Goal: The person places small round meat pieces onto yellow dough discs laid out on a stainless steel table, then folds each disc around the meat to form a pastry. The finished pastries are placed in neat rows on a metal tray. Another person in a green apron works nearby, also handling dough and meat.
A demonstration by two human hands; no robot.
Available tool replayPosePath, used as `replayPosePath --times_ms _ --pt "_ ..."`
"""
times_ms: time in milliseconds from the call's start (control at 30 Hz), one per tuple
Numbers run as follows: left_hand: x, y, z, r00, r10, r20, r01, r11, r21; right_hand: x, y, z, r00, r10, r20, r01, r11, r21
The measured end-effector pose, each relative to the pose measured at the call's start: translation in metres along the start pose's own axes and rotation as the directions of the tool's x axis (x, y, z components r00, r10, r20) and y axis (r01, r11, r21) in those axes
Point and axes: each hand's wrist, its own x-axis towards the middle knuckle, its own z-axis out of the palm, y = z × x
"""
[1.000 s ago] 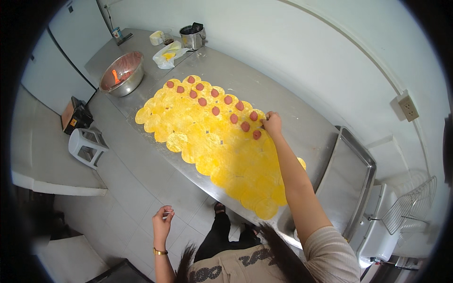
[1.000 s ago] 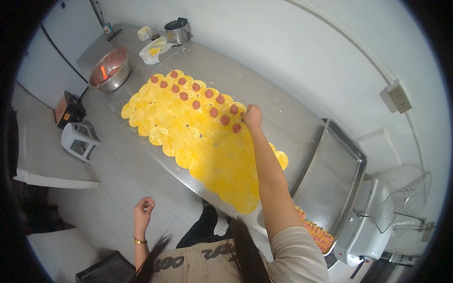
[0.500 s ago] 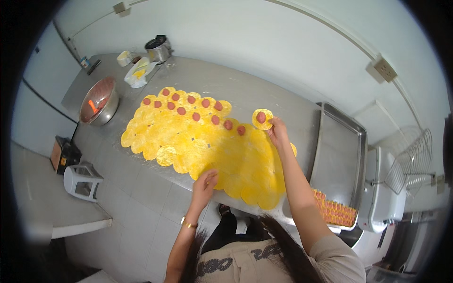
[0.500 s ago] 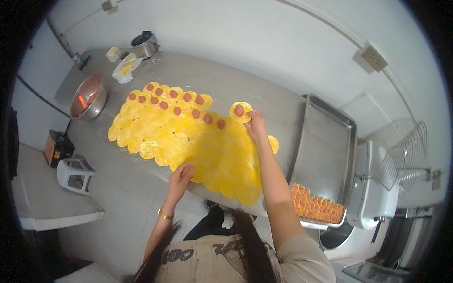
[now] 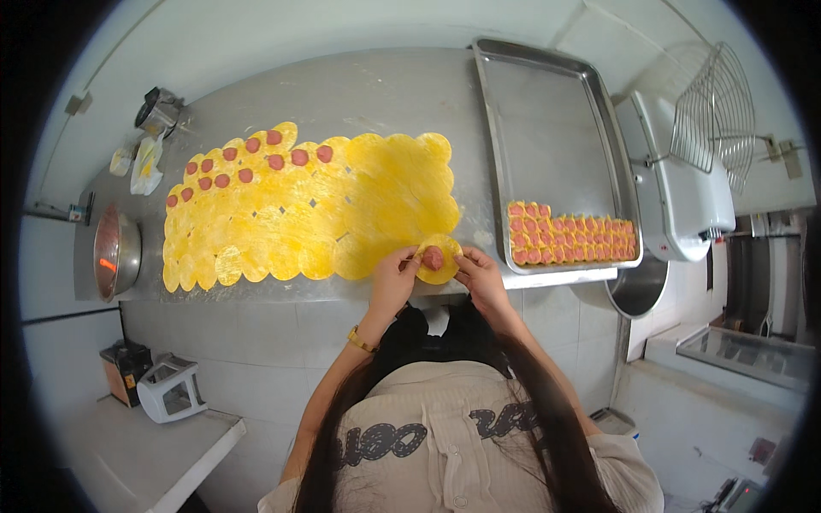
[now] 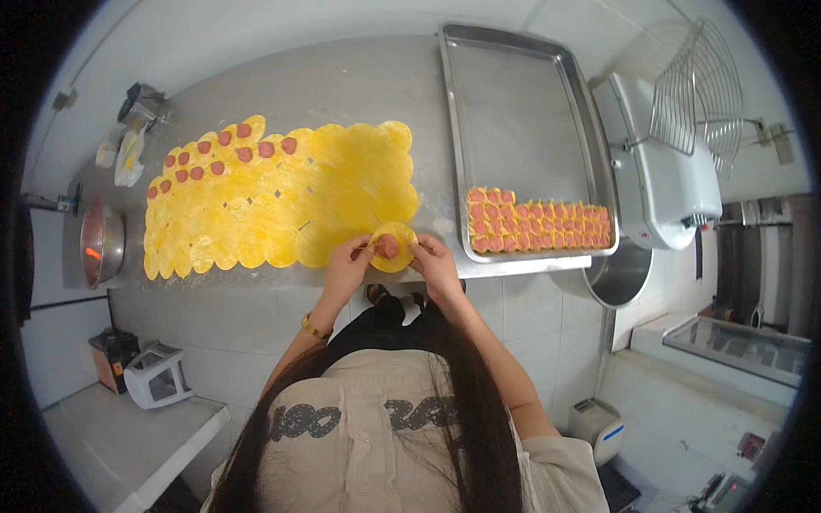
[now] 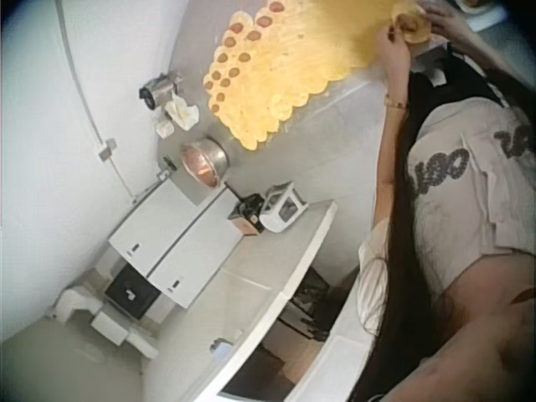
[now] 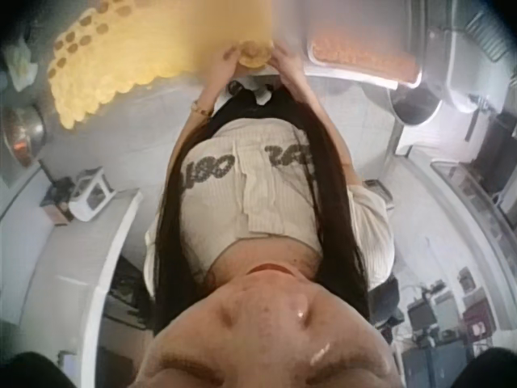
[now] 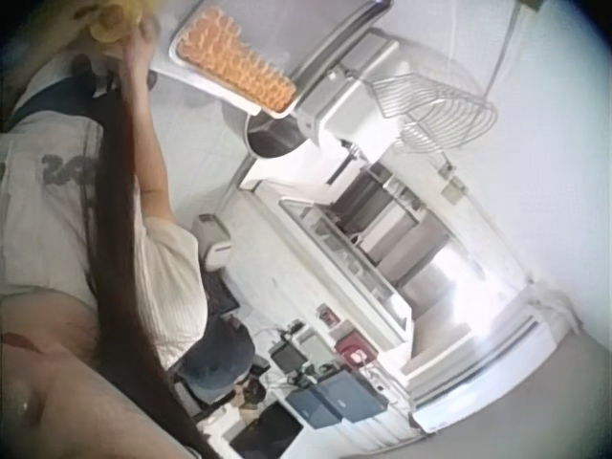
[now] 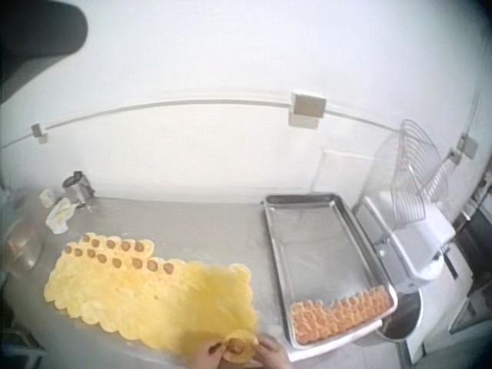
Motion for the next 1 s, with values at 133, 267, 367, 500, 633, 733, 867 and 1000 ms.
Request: replayPosePath --times_ms 133,267,367,500,633,733,867,1000 --pt "-0.007 -0.004 0.018 0.992 0.056 0.109 -0.091 0.933 0.347 -0.008 0.027 -0.023 0.994 -0.060 -0.088 0.051 0.994 -0.095" --pt "-0.009 -0.010 0.025 0.986 0.101 0.131 -0.141 0.925 0.352 -0.011 0.034 -0.031 0.992 -0.113 -0.062 0.104 0.986 -0.130" --pt "-0.009 -0.014 0.025 0.988 0.112 0.102 -0.136 0.954 0.268 -0.012 0.032 -0.030 0.984 -0.178 0.008 0.175 0.962 -0.208" --pt "-0.017 -0.017 0.019 0.992 0.071 0.104 -0.098 0.955 0.281 -0.010 0.032 -0.025 0.989 -0.150 -0.016 0.142 0.959 -0.246" --pt "-0.014 -0.023 0.015 0.993 0.036 0.114 -0.072 0.943 0.324 -0.004 0.033 -0.021 0.984 -0.176 -0.016 0.165 0.946 -0.279" --pt "-0.014 -0.029 0.014 0.992 0.024 0.122 -0.051 0.974 0.219 -0.004 0.033 -0.016 0.978 -0.206 0.010 0.201 0.936 -0.290" --pt "-0.017 -0.027 0.013 0.997 -0.050 0.066 0.055 0.995 -0.086 -0.008 0.028 -0.009 0.970 -0.229 0.086 0.242 0.950 -0.197" --pt "-0.020 -0.016 0.010 0.995 -0.053 0.079 0.076 0.940 -0.332 -0.011 0.022 -0.006 0.962 -0.266 0.065 0.274 0.933 -0.234"
